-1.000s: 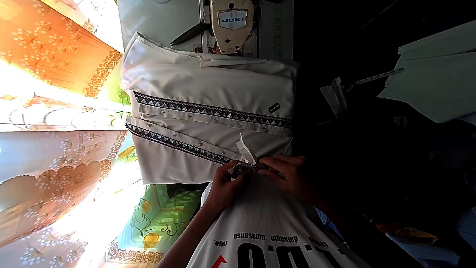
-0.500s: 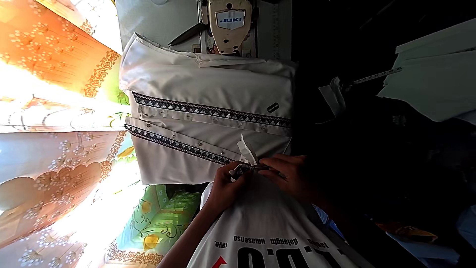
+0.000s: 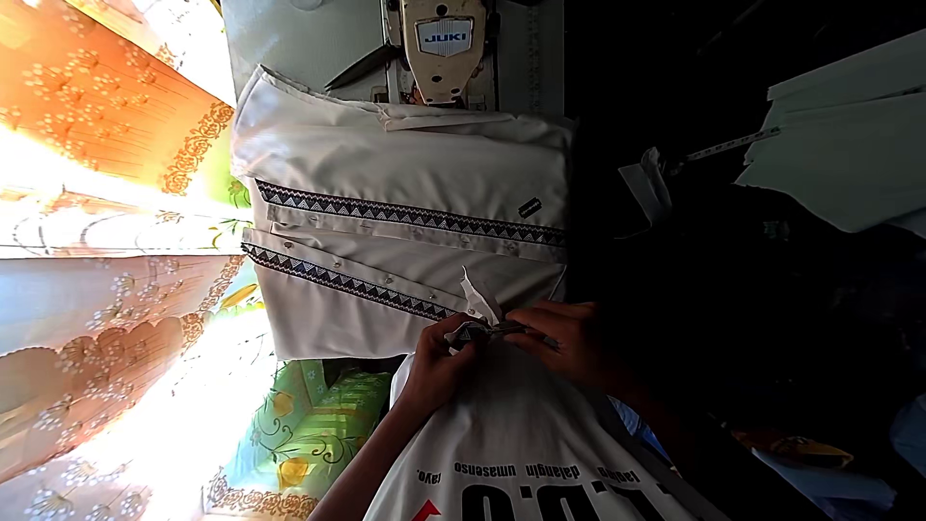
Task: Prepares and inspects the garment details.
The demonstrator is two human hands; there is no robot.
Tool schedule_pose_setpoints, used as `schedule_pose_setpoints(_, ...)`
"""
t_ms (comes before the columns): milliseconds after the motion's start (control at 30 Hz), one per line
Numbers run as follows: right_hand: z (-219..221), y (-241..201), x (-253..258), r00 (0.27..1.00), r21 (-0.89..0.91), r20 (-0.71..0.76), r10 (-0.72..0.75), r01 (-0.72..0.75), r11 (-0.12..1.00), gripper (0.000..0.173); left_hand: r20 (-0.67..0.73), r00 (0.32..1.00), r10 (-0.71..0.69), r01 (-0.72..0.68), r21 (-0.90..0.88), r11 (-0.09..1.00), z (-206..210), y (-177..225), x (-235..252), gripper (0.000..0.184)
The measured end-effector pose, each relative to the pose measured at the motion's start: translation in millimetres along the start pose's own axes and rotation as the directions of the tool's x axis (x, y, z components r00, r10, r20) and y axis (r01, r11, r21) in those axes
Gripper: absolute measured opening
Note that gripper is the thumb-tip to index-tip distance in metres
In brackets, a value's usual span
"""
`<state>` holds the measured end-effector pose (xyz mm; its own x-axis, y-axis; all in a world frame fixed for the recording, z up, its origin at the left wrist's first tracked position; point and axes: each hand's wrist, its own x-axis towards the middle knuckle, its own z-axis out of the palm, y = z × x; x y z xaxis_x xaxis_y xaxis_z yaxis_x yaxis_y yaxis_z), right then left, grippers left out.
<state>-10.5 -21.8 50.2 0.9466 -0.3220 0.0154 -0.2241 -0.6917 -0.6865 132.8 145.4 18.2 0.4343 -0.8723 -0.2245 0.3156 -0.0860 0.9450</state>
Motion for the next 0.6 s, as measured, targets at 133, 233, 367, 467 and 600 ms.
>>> schedule_pose_setpoints(133, 0.4, 0.7, 0.6, 1.000, 0.000, -0.005, -0.019, 0.019, 1.000, 0.033, 0.002, 1.000, 0.006, -0.006, 0.003, 1.000, 0.2, 0.3, 0.1, 0.015)
schedule_pose_setpoints(233, 0.8, 1.6, 0.6, 0.999, -0.003, -0.017, -0.028, 0.028, 1.000, 0.032, 0.001, 1.000, 0.010, -0.010, 0.001, 1.000, -0.1, -1.0, -0.2, 0.014)
schedule_pose_setpoints(367, 1.2, 2.5, -1.1, 0.999, -0.013, -0.030, -0.025, 0.025, 1.000, 0.032, 0.004, 1.000, 0.024, -0.024, 0.004, 1.000, -0.4, -1.6, -0.4, 0.014)
schedule_pose_setpoints(467, 0.1, 1.7, -1.3, 1.000, -0.015, -0.025, -0.017, 0.016, 1.000, 0.032, 0.004, 1.000, 0.023, -0.023, 0.006, 1.000, -0.5, -1.0, 0.1, 0.014)
schedule_pose_setpoints(600, -0.6, 1.4, -0.6, 1.000, -0.005, -0.006, -0.002, 0.002, 1.000, 0.033, 0.011, 1.000, 0.026, -0.026, 0.014, 1.000, -0.9, 0.2, 0.8, 0.015)
